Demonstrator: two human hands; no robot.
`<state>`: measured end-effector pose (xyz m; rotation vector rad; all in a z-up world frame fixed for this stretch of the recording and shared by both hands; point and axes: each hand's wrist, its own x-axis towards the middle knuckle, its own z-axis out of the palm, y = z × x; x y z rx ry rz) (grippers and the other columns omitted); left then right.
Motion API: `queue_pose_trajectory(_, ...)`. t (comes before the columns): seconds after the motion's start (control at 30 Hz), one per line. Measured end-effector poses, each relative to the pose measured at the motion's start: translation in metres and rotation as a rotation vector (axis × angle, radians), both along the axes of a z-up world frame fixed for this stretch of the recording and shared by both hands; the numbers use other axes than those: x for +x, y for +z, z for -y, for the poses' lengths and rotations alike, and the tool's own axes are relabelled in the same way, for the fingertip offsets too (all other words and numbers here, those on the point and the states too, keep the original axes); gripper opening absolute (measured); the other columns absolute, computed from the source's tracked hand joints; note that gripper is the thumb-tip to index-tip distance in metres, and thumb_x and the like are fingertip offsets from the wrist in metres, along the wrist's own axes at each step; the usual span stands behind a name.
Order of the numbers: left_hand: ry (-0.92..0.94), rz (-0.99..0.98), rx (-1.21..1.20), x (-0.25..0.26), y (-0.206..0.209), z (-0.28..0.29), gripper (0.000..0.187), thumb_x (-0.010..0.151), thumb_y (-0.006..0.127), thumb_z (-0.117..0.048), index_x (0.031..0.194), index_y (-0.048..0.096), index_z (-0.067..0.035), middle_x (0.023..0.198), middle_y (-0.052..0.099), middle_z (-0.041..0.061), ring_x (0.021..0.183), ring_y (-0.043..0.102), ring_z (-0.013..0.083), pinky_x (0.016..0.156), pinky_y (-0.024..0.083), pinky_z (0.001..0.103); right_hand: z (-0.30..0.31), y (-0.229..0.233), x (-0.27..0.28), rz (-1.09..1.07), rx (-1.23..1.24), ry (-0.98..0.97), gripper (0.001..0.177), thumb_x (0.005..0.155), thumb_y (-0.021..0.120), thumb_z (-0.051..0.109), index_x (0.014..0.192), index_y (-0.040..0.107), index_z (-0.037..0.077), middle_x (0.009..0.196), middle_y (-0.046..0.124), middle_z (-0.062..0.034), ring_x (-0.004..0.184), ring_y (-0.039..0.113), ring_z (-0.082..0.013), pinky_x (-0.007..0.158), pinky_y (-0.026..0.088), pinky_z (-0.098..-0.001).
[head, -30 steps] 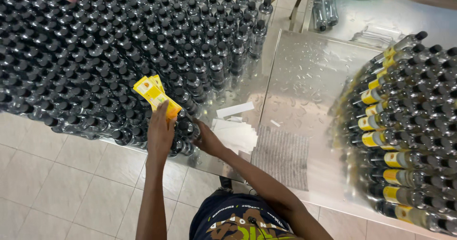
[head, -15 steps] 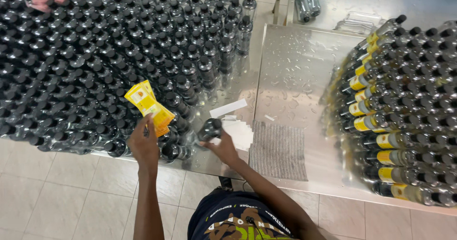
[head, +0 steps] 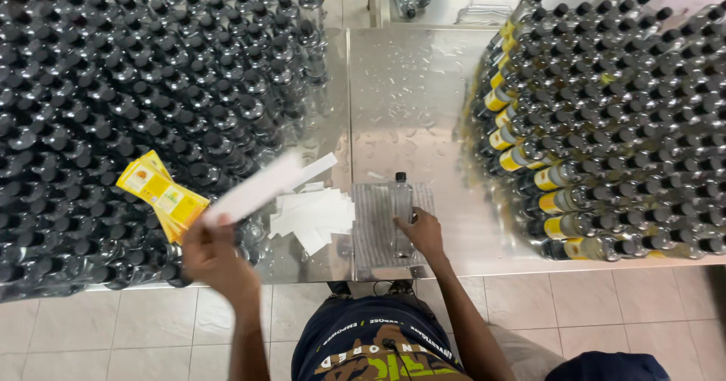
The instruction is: The person labels bottles by hand. The person takes a bottle, peels the backing off a label, applies the label to the bottle, and places the labeled bottle onto a stack on the table.
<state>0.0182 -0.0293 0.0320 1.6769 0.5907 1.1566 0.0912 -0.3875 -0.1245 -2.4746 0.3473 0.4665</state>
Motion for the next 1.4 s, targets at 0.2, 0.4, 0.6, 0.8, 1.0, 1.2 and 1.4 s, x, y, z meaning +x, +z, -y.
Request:
queue_pose_trajectory(0.2,-0.361,-0.145,-0.753,0.018,-0.029,0.124,0.037,0.101,0.074,-0.001,0.137,0.063,0.004,0.121,0.063,0.014,0.107,0.061,0.0214,0.097,0.060,0.039,-0.002,-0.003,-0.013,-0.028,0.114,0.030,0.081,0.093,0.082,0.056,0.142,0.067,-0.006,0.116,0.080,-0.0274,0.111,0.078,-0.0438,0.092,0.065,-0.0556)
queue_pose_trajectory(0.4,-0.467,-0.131,-0.821,0.031,-0.042,0.165,0.034,0.101,0.074,0.001,0.133,0.067,0.000,0.117,0.062,0.009,0.102,0.065,0.0138,0.094,0.066,0.038,0.032,0.072,-0.017,0.399,0.106,-0.146,0.038,0.109,0.067,0.023,0.142,0.065,0.003,0.121,0.067,-0.0210,0.113,0.068,-0.0427,0.097,0.060,-0.0533)
queue_pose_trajectory(0.6,-0.609,-0.190,-0.872,0.035,-0.042,0.212,0.029,0.100,0.078,-0.002,0.127,0.068,0.000,0.110,0.068,0.011,0.095,0.070,0.0131,0.085,0.065,0.036,0.035,0.107,-0.028,1.067,0.164,0.294,0.041,0.091,0.087,0.010,0.131,0.076,0.007,0.124,0.070,-0.0166,0.121,0.068,-0.0421,0.102,0.059,-0.0521)
queue_pose_trajectory(0.8,-0.730,-0.186,-0.879,0.031,-0.058,0.241,0.027,0.098,0.082,-0.004,0.122,0.070,0.002,0.104,0.075,0.017,0.082,0.078,0.0232,0.076,0.069,0.040,0.026,0.111,-0.028,1.115,0.046,0.367,0.050,0.095,0.086,0.033,0.135,0.073,0.006,0.135,0.071,-0.0137,0.127,0.068,-0.0380,0.109,0.058,-0.0485)
queue_pose_trajectory(1.0,-0.802,-0.263,-0.843,0.027,-0.051,0.251,0.022,0.096,0.085,-0.007,0.116,0.079,0.001,0.091,0.078,0.011,0.081,0.076,0.0146,0.077,0.065,0.032,0.040,0.113,-0.034,0.997,0.204,0.301,0.049,0.093,0.089,0.031,0.133,0.076,0.005,0.118,0.073,-0.0154,0.114,0.075,-0.0361,0.096,0.063,-0.0452)
queue_pose_trajectory(1.2,-0.842,-0.335,-0.824,0.024,-0.060,0.246,0.024,0.101,0.082,-0.015,0.119,0.080,0.002,0.091,0.075,0.014,0.085,0.071,0.0146,0.077,0.064,0.037,0.033,0.108,-0.044,0.856,0.299,0.212,0.045,0.094,0.088,0.036,0.132,0.079,0.014,0.111,0.075,-0.0075,0.106,0.079,-0.0303,0.089,0.066,-0.0425)
queue_pose_trajectory(1.4,-0.853,-0.346,-0.806,0.019,-0.017,0.237,0.026,0.102,0.081,-0.020,0.116,0.079,0.002,0.093,0.072,0.010,0.090,0.068,0.0137,0.085,0.065,0.038,0.025,0.142,-0.050,0.474,0.602,0.073,0.054,0.095,0.085,0.045,0.133,0.077,0.007,0.115,0.081,-0.0205,0.115,0.079,-0.0379,0.101,0.061,-0.0520)
